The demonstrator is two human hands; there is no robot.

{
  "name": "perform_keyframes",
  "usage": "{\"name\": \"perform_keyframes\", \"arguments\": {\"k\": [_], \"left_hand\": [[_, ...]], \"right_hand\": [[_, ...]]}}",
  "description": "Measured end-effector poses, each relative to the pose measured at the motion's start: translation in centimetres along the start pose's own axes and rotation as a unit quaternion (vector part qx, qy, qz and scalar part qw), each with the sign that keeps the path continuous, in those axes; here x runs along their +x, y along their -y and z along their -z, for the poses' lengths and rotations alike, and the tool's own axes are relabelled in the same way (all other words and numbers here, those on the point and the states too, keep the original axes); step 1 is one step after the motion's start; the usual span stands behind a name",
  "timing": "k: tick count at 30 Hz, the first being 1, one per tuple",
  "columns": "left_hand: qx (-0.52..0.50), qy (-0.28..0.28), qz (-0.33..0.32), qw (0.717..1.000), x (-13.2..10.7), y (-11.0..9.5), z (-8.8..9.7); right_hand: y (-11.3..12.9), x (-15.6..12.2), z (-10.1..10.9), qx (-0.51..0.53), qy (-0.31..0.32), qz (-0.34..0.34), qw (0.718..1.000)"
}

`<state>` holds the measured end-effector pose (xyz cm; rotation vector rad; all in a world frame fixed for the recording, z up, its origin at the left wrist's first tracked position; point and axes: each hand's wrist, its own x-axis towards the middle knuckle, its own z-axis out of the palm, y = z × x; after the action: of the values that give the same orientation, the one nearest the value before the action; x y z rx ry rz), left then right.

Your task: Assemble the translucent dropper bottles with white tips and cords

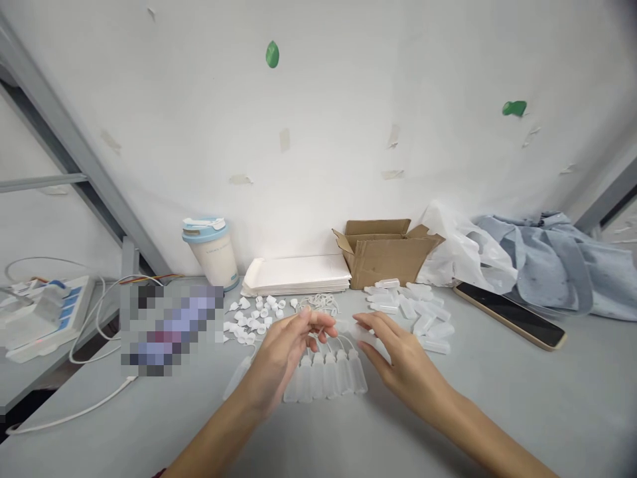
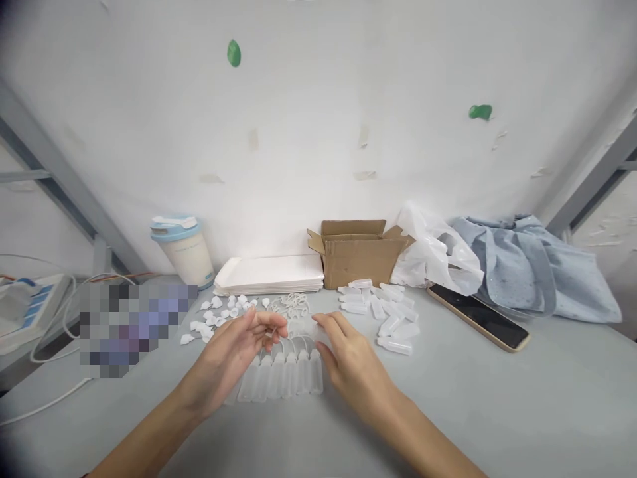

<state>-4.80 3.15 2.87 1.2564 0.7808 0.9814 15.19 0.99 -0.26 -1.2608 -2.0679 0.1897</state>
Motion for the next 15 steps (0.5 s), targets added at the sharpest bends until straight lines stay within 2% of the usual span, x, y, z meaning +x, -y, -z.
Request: {"name": "perform_keyframes", "arguments": {"k": [9,15], "left_hand": [[-0.006,0.026,0.022,0.999,-0.3,-0.1,-0.8],[0.119,0.004,0.034,0.992,-0.2,0.5,-1.2]], "right_hand": [[0.6,-0.4,-0.3,0.033,-0.012,0.037,0.999],[0.9,-0.5,-0.1,0.045,-0.019,0.069,0.996]]}}
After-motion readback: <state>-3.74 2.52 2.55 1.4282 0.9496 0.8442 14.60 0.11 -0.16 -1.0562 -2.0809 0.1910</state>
